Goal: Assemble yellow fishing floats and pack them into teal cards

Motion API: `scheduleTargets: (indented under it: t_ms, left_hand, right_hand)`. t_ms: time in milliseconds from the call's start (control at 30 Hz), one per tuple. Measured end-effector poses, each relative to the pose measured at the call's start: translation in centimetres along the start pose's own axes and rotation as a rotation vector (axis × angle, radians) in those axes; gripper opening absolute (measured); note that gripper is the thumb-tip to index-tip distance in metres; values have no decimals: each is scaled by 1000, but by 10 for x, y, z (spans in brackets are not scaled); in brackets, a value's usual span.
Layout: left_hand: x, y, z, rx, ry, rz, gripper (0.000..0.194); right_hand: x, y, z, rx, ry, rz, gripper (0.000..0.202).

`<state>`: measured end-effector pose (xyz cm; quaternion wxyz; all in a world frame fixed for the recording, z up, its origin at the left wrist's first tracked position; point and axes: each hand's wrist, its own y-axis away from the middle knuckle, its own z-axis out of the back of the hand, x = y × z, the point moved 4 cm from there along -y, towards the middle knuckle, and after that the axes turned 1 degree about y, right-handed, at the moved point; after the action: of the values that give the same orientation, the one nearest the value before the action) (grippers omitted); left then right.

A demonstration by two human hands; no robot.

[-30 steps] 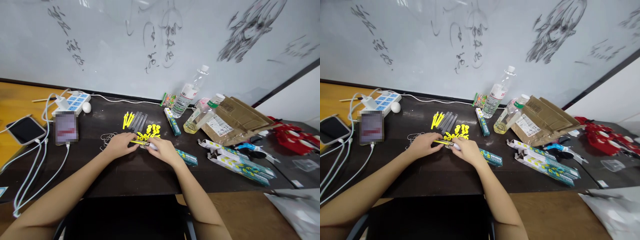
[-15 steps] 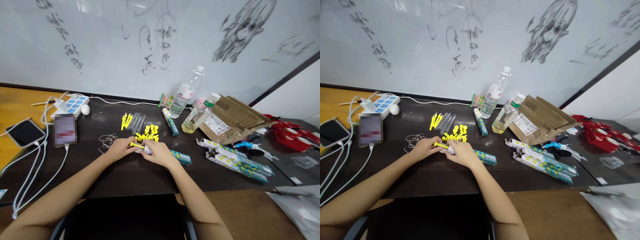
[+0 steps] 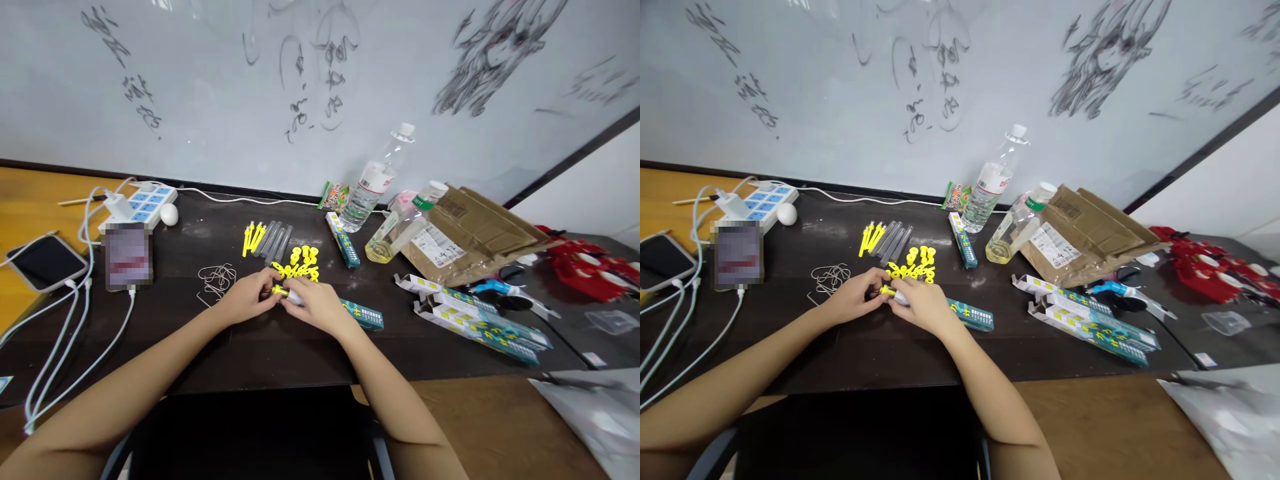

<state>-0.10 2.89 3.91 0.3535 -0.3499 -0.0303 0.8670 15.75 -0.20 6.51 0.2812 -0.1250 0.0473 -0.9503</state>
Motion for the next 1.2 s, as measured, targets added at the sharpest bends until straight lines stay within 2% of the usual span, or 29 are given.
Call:
scheduleTargets:
  t_ms: [200, 333, 400, 567, 700, 967, 1200]
  left_hand:
    - [8, -4, 3, -47, 259, 28, 24]
    - [9, -4, -1, -6, 353, 49, 27]
    - [9, -4, 0, 9, 330, 33, 31]
    - [6, -5, 13, -39, 173, -48, 21]
    - [1, -5, 17, 5, 76, -102, 25]
    - [0, -2, 15, 15, 36, -91, 22]
    - [-3, -1, 1, 33, 79, -98, 22]
  right_hand:
    - [-9, 2, 10, -57, -51, -25, 22]
    - [-12, 3, 14, -92, -68, -35, 22]
    - [-12, 3, 14, -96, -73, -41, 22]
    - [-13, 2, 14, -73, -66, -43, 20]
    - [-11, 3, 13, -54, -73, -33, 20]
    - [-8, 3, 10, -14, -85, -7, 22]
    - [-3, 0, -2, 33, -64, -14, 36]
